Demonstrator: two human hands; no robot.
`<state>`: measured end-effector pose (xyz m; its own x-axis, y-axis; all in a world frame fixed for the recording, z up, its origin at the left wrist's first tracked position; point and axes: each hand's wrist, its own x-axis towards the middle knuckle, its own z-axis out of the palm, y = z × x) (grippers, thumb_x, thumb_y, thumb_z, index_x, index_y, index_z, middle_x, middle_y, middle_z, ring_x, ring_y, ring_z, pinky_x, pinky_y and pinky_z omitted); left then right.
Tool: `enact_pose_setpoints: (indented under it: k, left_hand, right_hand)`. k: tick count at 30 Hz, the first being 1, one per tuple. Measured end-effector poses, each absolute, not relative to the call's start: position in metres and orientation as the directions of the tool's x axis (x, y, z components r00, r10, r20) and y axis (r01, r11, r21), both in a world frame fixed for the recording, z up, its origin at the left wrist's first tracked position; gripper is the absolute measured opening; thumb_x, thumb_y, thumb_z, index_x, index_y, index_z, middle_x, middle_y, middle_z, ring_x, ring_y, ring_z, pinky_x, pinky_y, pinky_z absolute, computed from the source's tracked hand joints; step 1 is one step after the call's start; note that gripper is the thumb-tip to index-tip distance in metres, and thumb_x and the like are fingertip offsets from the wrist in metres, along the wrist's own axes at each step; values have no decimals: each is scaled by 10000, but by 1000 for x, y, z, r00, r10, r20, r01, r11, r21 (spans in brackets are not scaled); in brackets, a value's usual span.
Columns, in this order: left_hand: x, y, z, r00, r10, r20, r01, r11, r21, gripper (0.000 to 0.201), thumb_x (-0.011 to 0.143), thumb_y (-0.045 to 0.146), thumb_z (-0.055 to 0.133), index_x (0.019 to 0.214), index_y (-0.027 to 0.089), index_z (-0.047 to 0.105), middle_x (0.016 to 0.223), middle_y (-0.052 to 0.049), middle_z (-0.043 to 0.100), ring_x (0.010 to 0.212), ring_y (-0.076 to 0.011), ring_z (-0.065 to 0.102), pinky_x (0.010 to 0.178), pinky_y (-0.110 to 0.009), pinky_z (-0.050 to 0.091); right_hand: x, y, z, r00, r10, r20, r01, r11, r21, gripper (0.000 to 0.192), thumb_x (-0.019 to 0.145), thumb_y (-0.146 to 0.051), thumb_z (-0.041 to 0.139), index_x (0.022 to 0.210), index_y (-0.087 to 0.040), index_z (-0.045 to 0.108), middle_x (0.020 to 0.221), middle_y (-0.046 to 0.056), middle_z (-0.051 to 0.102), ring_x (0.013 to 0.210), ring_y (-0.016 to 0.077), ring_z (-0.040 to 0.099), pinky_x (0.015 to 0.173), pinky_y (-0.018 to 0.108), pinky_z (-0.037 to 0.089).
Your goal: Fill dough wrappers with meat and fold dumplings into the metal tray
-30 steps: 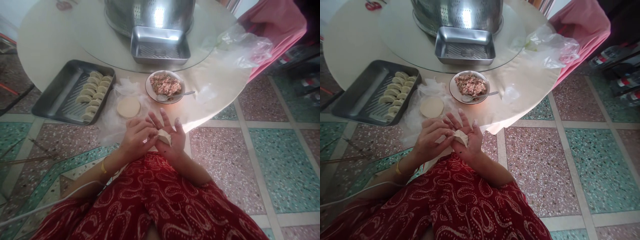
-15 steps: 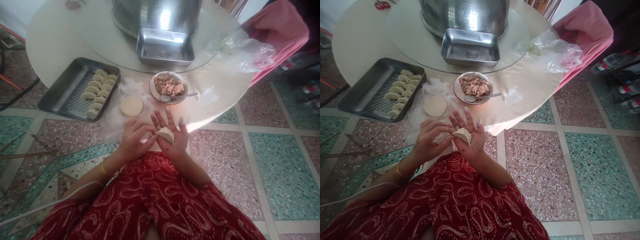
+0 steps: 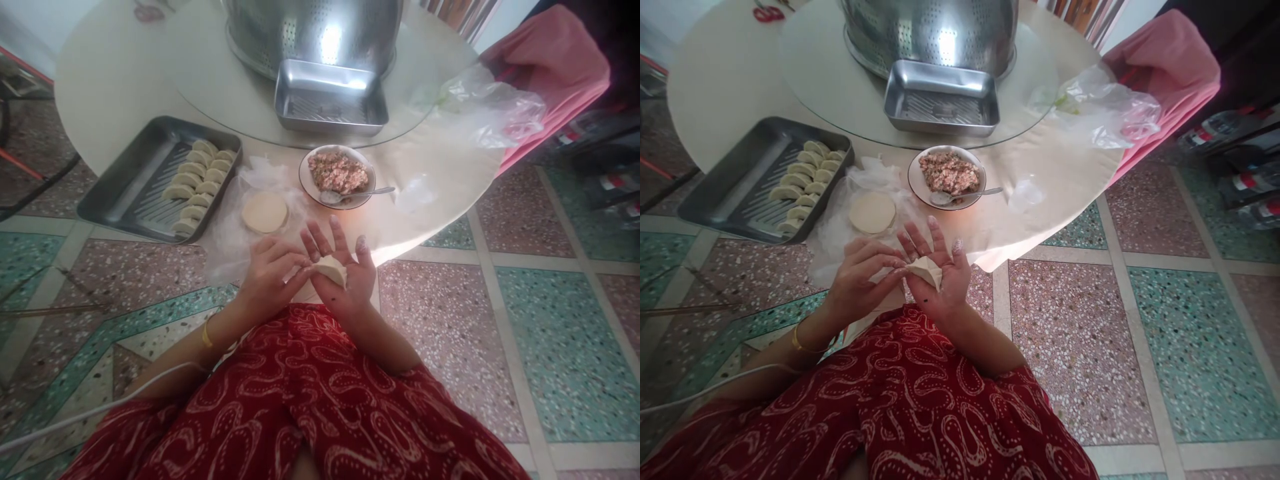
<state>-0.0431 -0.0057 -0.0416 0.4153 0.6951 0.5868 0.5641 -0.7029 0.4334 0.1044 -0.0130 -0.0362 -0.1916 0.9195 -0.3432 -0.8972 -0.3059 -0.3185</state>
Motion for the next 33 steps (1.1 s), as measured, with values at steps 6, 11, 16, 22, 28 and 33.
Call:
enact_pose_setpoints:
  k: [6, 11, 16, 22, 28, 33]
  left_hand:
    - [-41, -6, -42, 408, 686, 603, 567, -708, 421, 68, 891, 246, 659, 850, 198, 633, 822, -15, 715, 771, -169, 618, 743, -357, 471]
    - [-39, -7, -41, 430, 629, 648, 563, -747, 352, 20, 901, 202, 634, 882, 198, 641, 819, -15, 717, 743, -160, 608, 716, -352, 470]
    - [-40, -7, -42, 435, 590, 680, 595, -755, 274, 119, 887, 218, 664, 1006, 212, 671, 850, -23, 714, 753, -166, 580, 695, -341, 463]
    - [-38, -6, -47, 440, 556, 706, 609, -762, 221, 111, 900, 213, 644, 1006, 222, 678, 823, -14, 708, 757, -168, 570, 688, -334, 442]
    - [-39, -5, -42, 477, 606, 636, 541, -773, 331, 177, 928, 234, 607, 1094, 232, 669, 868, -26, 704, 772, -164, 585, 706, -341, 462]
    - [-39, 2, -37, 515, 602, 611, 477, -793, 379, 104, 927, 223, 605, 984, 235, 691, 850, -20, 701, 787, -163, 610, 728, -353, 470]
  right_hand:
    - [104, -14, -38, -224, 915, -336, -893, -331, -306, 470, 941, -543, 279, 1181, -308, 608, 1192, 35, 699, 1118, 199, 638, 901, 405, 530]
    - [103, -13, -39, -219, 918, -330, -897, -322, -303, 466, 938, -544, 282, 1164, -306, 612, 1166, 29, 709, 1108, 192, 638, 924, 394, 518]
    - [105, -13, -42, -233, 927, -293, -888, -326, -324, 441, 925, -547, 316, 1174, -318, 599, 1211, 30, 680, 1147, 194, 606, 924, 386, 505]
    - [106, -13, -45, -248, 922, -299, -890, -338, -304, 465, 933, -544, 290, 1209, -316, 587, 1239, 33, 666, 1172, 195, 594, 912, 376, 517]
    - [106, -13, -42, -255, 913, -318, -879, -356, -318, 447, 921, -540, 325, 1189, -306, 595, 1214, 42, 684, 1132, 200, 613, 920, 407, 525]
    - [106, -13, -39, -298, 890, -344, -864, -405, -299, 446, 915, -525, 305, 1173, -294, 587, 1189, 58, 702, 1051, 188, 630, 883, 382, 538]
